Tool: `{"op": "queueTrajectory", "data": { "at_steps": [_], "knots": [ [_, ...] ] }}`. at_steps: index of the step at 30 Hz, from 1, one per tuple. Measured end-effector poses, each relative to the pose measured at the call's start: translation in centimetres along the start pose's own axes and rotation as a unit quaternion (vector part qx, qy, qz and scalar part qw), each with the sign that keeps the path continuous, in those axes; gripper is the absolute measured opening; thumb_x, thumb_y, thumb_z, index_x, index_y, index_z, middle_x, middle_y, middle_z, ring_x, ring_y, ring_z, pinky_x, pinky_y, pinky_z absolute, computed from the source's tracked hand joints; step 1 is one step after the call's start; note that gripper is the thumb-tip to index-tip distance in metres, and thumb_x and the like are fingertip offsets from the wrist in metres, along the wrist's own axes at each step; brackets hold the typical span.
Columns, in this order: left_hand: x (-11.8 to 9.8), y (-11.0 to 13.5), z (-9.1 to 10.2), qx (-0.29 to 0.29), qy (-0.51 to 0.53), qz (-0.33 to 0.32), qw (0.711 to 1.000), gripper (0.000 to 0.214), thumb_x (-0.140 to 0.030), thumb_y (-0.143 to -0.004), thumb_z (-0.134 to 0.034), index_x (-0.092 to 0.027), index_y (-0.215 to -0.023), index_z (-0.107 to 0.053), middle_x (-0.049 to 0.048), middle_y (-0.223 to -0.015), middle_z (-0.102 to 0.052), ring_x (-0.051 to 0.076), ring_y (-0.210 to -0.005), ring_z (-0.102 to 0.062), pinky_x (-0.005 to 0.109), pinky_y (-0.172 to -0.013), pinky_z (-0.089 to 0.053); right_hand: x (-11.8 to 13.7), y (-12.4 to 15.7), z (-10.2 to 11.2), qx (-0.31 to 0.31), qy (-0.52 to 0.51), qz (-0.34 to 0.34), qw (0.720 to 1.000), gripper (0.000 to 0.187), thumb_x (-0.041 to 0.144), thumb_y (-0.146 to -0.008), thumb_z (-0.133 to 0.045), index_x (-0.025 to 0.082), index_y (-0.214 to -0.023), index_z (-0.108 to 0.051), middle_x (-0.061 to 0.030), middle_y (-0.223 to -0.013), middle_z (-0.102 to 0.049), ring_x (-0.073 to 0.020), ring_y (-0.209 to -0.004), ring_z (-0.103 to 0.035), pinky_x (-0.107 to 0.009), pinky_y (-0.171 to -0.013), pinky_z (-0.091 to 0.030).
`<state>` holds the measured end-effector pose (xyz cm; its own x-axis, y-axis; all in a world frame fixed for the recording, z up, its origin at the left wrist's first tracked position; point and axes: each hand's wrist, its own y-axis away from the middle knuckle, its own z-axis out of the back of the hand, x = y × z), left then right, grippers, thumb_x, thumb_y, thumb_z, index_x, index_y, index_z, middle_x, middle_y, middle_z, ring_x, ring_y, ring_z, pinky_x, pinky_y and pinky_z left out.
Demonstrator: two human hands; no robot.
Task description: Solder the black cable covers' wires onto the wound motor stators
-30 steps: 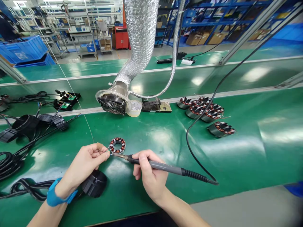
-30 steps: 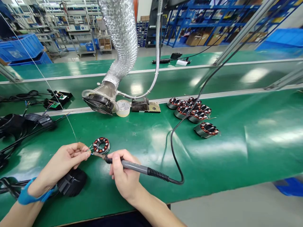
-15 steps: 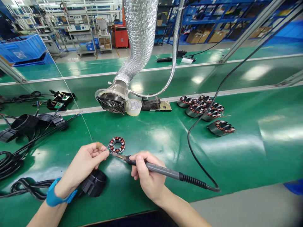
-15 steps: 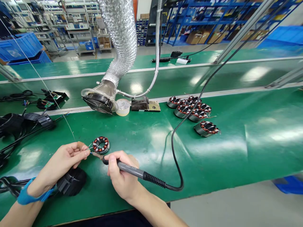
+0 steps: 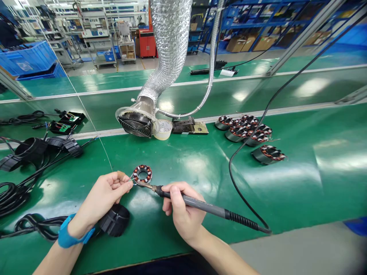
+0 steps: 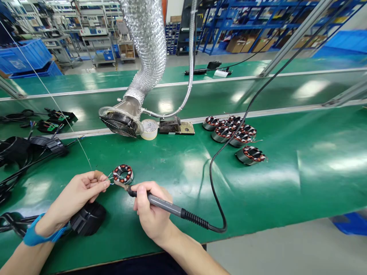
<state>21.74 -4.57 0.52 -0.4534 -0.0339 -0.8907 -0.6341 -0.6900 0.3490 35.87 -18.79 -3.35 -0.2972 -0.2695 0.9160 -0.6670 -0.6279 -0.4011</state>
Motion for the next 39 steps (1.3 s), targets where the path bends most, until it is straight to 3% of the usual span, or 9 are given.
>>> {"op": "queueTrajectory", "data": {
  "at_steps": [12,20,25,35,39],
  "knots": [
    [-0.1,0.0,-0.1,-0.010,0.002,-0.004,1.000,0.036,-0.050,-0.074,-0.070,-0.016,-0.080,-0.061,-0.0019,-0.064,-0.055,0.008,-0.049,-0.040,0.020,-0.045,-0.033,-0.1,-0.1,0.0,-0.012,0.024,0.046,0.999,0.022,0.023,-0.096,-0.046,0.019,-0.084,-0.064,0.0050,-0.046,-0.056,-0.0106,-0.037,-0.056,-0.023,-0.043,-0.048],
    [0.0,-0.2,0.0,-0.008,0.004,-0.006,1.000,0.038,-0.050,-0.074,-0.070,-0.015,-0.082,-0.061,-0.0033,-0.063,-0.054,0.007,-0.047,-0.038,0.019,-0.045,-0.030,0.5,-0.2,0.0,-0.011,0.126,0.188,0.974,0.017,0.011,-0.087,-0.050,0.020,-0.085,-0.064,0.0026,-0.057,-0.066,-0.0130,-0.047,-0.063,-0.028,-0.054,-0.050],
    [-0.1,-0.2,0.0,-0.002,0.007,-0.010,1.000,0.036,-0.048,-0.075,-0.070,-0.014,-0.082,-0.060,-0.0030,-0.065,-0.054,0.006,-0.047,-0.036,0.020,-0.044,-0.028,0.5,-0.4,0.0,-0.012,0.132,0.221,0.966,0.019,0.008,-0.085,-0.050,0.021,-0.085,-0.065,0.0027,-0.059,-0.069,-0.0121,-0.046,-0.062,-0.027,-0.053,-0.049],
    [-0.4,0.4,2.9,0.117,-0.007,0.021,0.993,0.033,-0.043,-0.074,-0.073,-0.017,-0.087,-0.058,-0.0015,-0.071,-0.057,0.014,-0.065,-0.056,0.026,-0.065,-0.042,0.5,-0.6,0.4,-0.041,0.131,0.234,0.962,0.017,0.011,-0.087,-0.051,0.021,-0.086,-0.065,0.0030,-0.057,-0.068,-0.0125,-0.045,-0.062,-0.027,-0.053,-0.048],
    [-0.2,0.2,2.5,0.113,0.000,0.040,0.993,0.035,-0.048,-0.074,-0.071,-0.017,-0.082,-0.056,-0.0049,-0.061,-0.050,0.011,-0.052,-0.047,0.022,-0.054,-0.033,0.4,-0.7,0.6,-0.035,0.112,0.258,0.959,0.018,0.008,-0.086,-0.051,0.021,-0.089,-0.064,0.0022,-0.063,-0.070,-0.0115,-0.046,-0.061,-0.027,-0.051,-0.047]
  ]
}}
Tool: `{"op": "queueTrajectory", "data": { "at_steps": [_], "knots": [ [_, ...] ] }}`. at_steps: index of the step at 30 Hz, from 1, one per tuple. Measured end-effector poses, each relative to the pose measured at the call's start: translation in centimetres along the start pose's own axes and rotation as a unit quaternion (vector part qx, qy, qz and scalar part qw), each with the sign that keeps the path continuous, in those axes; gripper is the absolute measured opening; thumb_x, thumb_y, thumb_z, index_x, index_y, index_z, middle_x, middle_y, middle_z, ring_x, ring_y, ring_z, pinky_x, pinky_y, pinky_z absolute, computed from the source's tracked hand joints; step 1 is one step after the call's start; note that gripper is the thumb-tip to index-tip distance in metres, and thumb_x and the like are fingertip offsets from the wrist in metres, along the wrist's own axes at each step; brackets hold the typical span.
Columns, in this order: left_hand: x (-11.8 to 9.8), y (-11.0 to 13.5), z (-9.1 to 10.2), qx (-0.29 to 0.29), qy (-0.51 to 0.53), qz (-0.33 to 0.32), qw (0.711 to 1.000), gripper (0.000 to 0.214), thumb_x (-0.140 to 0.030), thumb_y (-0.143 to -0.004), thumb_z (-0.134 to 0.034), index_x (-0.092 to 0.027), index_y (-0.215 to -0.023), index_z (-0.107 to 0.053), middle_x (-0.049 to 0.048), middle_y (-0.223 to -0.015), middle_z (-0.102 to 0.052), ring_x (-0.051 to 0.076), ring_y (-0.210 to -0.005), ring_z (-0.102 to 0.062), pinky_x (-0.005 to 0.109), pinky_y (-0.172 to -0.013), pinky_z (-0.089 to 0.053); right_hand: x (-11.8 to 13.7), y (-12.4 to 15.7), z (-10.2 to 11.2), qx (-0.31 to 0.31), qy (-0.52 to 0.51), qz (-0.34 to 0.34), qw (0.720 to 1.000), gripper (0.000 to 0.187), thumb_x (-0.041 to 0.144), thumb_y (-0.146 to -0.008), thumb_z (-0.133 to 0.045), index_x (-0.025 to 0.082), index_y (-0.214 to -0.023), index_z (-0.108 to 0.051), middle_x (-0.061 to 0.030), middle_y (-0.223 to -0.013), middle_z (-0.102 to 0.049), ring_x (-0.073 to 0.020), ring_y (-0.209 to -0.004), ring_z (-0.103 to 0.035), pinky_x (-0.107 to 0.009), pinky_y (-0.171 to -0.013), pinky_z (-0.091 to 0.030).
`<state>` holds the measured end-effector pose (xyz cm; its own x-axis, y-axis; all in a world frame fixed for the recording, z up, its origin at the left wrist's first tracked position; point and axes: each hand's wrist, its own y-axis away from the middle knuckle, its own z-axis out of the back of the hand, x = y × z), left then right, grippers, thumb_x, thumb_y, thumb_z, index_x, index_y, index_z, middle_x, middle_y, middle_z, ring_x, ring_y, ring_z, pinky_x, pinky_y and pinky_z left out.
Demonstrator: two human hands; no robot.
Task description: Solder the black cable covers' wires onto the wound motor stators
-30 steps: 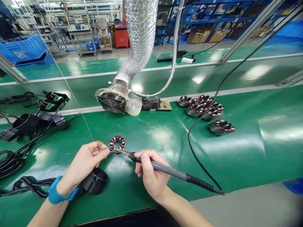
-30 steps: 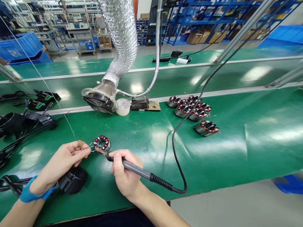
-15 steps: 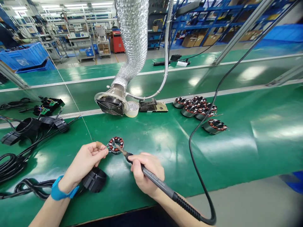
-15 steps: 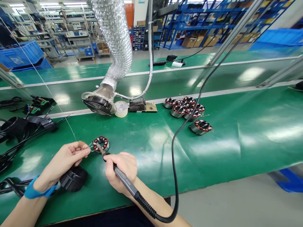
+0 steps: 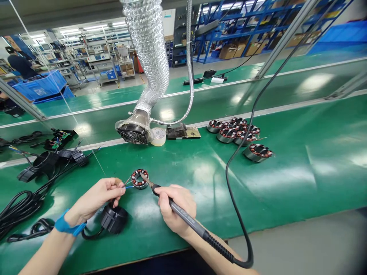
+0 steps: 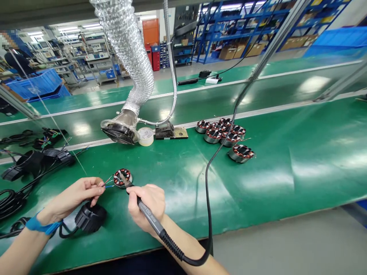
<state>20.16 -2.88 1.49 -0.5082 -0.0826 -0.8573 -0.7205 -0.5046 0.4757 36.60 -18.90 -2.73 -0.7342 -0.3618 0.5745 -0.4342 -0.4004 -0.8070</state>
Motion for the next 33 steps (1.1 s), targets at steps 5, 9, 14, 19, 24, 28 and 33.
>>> {"op": "queueTrajectory", "data": {
  "at_steps": [5,9,14,19,24,28,33],
  "knots": [
    [0.0,-1.0,-1.5,-0.023,-0.022,0.000,0.999,0.039,-0.052,-0.071,-0.073,-0.017,-0.073,-0.055,-0.0108,-0.050,-0.033,0.006,-0.043,-0.019,0.022,-0.044,-0.011,0.0,-0.1,0.1,-0.005,-0.008,0.021,1.000,0.019,0.006,-0.084,-0.052,0.020,-0.089,-0.064,0.0019,-0.065,-0.069,-0.0116,-0.047,-0.061,-0.026,-0.051,-0.046],
    [-0.4,-1.3,-1.9,-0.013,-0.043,0.012,0.999,0.044,-0.059,-0.076,-0.065,-0.016,-0.075,-0.060,-0.0122,-0.046,-0.023,0.006,-0.043,-0.013,0.024,-0.043,-0.008,0.0,-0.3,0.3,-0.012,-0.011,0.026,1.000,0.019,0.006,-0.083,-0.052,0.020,-0.089,-0.064,0.0017,-0.065,-0.070,-0.0120,-0.049,-0.063,-0.026,-0.052,-0.047],
    [-0.9,-0.6,-1.1,-0.015,-0.047,-0.007,0.999,0.039,-0.054,-0.080,-0.064,-0.014,-0.081,-0.062,-0.0085,-0.049,-0.038,0.008,-0.045,-0.027,0.022,-0.047,-0.019,0.0,-0.3,0.3,-0.014,-0.009,0.028,0.999,0.018,0.007,-0.084,-0.052,0.019,-0.088,-0.064,0.0015,-0.065,-0.070,-0.0115,-0.048,-0.062,-0.026,-0.050,-0.047],
    [-0.9,0.1,-0.1,-0.013,0.026,0.006,1.000,0.031,-0.042,-0.077,-0.070,-0.017,-0.069,-0.054,-0.0035,-0.059,-0.053,0.010,-0.053,-0.041,0.022,-0.053,-0.029,-0.2,-0.2,0.0,-0.036,-0.010,0.049,0.998,0.015,0.008,-0.085,-0.052,0.018,-0.087,-0.064,0.0022,-0.062,-0.068,-0.0100,-0.046,-0.059,-0.024,-0.049,-0.045],
    [-0.3,-0.4,0.1,-0.044,0.096,0.003,0.994,0.031,-0.038,-0.071,-0.077,-0.015,-0.068,-0.057,-0.0052,-0.057,-0.048,0.007,-0.050,-0.038,0.020,-0.050,-0.026,-0.3,-0.1,-0.1,-0.031,-0.016,0.065,0.997,0.015,0.006,-0.084,-0.054,0.016,-0.089,-0.063,0.0016,-0.062,-0.067,-0.0101,-0.046,-0.058,-0.024,-0.049,-0.044],
    [0.0,-1.1,-0.1,-0.064,0.128,0.014,0.990,0.034,-0.035,-0.062,-0.084,-0.012,-0.074,-0.062,-0.0070,-0.058,-0.044,0.003,-0.046,-0.030,0.019,-0.046,-0.019,-0.4,0.0,-0.1,-0.025,-0.011,0.068,0.997,0.015,0.006,-0.084,-0.054,0.017,-0.090,-0.062,0.0012,-0.064,-0.068,-0.0106,-0.048,-0.059,-0.025,-0.050,-0.045],
    [-0.3,-1.6,-0.7,-0.073,0.106,0.015,0.992,0.037,-0.038,-0.062,-0.085,-0.012,-0.071,-0.060,-0.0086,-0.054,-0.040,0.003,-0.045,-0.022,0.020,-0.043,-0.012,-0.4,0.0,0.0,-0.014,-0.009,0.071,0.997,0.015,0.005,-0.084,-0.054,0.016,-0.090,-0.062,0.0006,-0.063,-0.067,-0.0107,-0.047,-0.058,-0.026,-0.050,-0.043]
  ]
}}
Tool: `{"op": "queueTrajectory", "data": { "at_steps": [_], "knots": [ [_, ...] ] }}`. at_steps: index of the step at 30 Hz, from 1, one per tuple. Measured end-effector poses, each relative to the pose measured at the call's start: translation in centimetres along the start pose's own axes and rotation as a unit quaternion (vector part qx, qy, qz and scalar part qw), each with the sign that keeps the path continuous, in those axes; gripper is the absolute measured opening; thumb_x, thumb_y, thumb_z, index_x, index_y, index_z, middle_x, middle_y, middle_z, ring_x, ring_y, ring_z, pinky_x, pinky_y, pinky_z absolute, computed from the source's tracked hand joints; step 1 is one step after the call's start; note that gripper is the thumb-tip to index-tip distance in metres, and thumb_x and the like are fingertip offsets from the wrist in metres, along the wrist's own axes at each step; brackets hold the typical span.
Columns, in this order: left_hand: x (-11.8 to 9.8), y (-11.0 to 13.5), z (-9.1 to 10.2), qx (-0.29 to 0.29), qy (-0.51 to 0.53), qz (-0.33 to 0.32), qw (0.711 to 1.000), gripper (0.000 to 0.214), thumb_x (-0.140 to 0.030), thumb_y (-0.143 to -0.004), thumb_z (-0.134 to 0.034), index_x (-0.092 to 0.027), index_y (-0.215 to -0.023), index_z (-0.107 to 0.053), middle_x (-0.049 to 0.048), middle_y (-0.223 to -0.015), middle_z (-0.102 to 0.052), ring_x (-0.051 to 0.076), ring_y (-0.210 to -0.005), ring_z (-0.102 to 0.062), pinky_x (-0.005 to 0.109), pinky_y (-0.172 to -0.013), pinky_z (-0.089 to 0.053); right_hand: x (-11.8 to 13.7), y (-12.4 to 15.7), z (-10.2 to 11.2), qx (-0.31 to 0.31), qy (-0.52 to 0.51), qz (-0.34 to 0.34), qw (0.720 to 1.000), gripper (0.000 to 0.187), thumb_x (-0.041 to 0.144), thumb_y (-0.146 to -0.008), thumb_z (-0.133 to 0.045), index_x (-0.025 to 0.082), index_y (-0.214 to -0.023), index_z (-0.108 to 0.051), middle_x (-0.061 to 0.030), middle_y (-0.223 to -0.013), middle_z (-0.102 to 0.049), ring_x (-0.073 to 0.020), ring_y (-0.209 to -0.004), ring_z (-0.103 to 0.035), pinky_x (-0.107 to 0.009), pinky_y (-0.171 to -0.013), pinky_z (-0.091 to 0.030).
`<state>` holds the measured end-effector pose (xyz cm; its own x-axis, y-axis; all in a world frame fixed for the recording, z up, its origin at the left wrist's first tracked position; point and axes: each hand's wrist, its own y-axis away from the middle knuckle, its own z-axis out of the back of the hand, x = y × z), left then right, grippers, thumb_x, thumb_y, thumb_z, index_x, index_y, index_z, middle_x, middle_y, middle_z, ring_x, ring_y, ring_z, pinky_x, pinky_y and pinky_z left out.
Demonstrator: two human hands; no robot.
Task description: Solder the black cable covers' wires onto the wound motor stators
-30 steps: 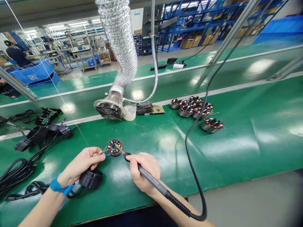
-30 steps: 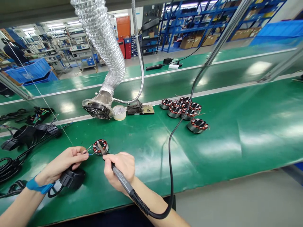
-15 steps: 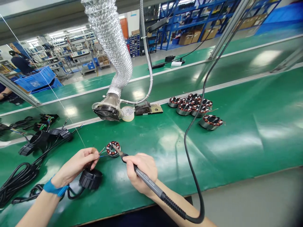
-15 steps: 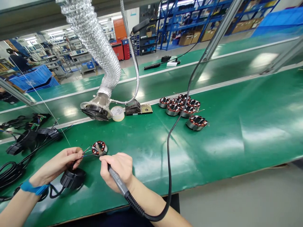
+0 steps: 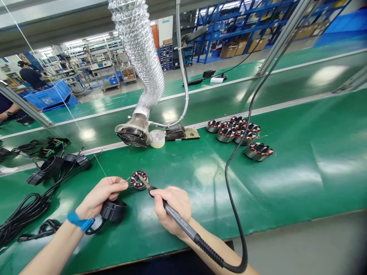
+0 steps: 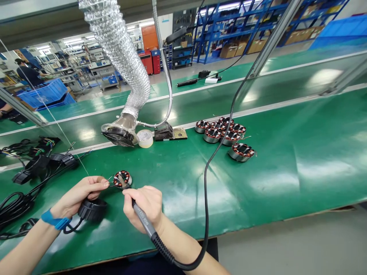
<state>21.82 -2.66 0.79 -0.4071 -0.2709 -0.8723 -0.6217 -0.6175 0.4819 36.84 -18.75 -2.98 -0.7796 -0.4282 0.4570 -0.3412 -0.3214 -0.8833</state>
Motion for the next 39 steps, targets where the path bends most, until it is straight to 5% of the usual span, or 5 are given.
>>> {"op": "queueTrajectory", "data": {
  "at_steps": [7,17,25,32,39],
  "knots": [
    [-0.1,0.0,-0.3,-0.011,-0.038,-0.012,0.999,0.040,-0.048,-0.069,-0.079,-0.013,-0.071,-0.059,-0.0106,-0.048,-0.032,0.005,-0.044,-0.019,0.021,-0.043,-0.012,0.0,0.0,0.0,0.004,0.003,-0.002,1.000,0.016,0.007,-0.086,-0.053,0.018,-0.093,-0.062,0.0010,-0.064,-0.068,-0.0107,-0.047,-0.058,-0.026,-0.050,-0.044],
    [-0.7,1.6,2.1,0.015,-0.036,0.021,0.999,0.031,-0.042,-0.072,-0.077,-0.013,-0.071,-0.064,0.0013,-0.066,-0.063,0.009,-0.057,-0.048,0.020,-0.055,-0.036,0.1,0.1,0.0,0.001,0.004,0.000,1.000,0.015,0.008,-0.087,-0.053,0.018,-0.091,-0.063,0.0031,-0.056,-0.062,-0.0096,-0.043,-0.053,-0.025,-0.048,-0.042],
    [-0.2,0.6,1.8,-0.026,-0.012,-0.014,0.999,0.032,-0.040,-0.066,-0.079,-0.015,-0.063,-0.060,-0.0045,-0.054,-0.051,0.007,-0.049,-0.038,0.020,-0.050,-0.028,0.0,0.3,-0.2,0.004,0.004,0.004,1.000,0.014,0.007,-0.087,-0.053,0.017,-0.093,-0.062,0.0023,-0.058,-0.062,-0.0097,-0.045,-0.054,-0.025,-0.050,-0.042],
    [-0.9,-0.3,-0.1,-0.041,-0.078,-0.001,0.996,0.041,-0.052,-0.065,-0.077,-0.014,-0.075,-0.064,-0.0120,-0.045,-0.023,0.007,-0.045,-0.009,0.025,-0.044,-0.005,0.0,0.2,0.0,0.009,0.016,0.004,1.000,0.015,0.008,-0.087,-0.053,0.018,-0.092,-0.063,0.0026,-0.058,-0.063,-0.0098,-0.045,-0.055,-0.024,-0.050,-0.043],
    [-1.4,-0.5,-0.4,-0.042,-0.122,-0.011,0.992,0.050,-0.061,-0.068,-0.072,-0.014,-0.081,-0.067,-0.0117,-0.048,-0.019,0.007,-0.046,-0.009,0.024,-0.043,-0.006,-0.1,0.1,-0.3,0.002,0.008,0.012,1.000,0.014,0.006,-0.085,-0.053,0.016,-0.092,-0.061,0.0027,-0.059,-0.063,-0.0095,-0.045,-0.055,-0.024,-0.050,-0.042]
  ]
}}
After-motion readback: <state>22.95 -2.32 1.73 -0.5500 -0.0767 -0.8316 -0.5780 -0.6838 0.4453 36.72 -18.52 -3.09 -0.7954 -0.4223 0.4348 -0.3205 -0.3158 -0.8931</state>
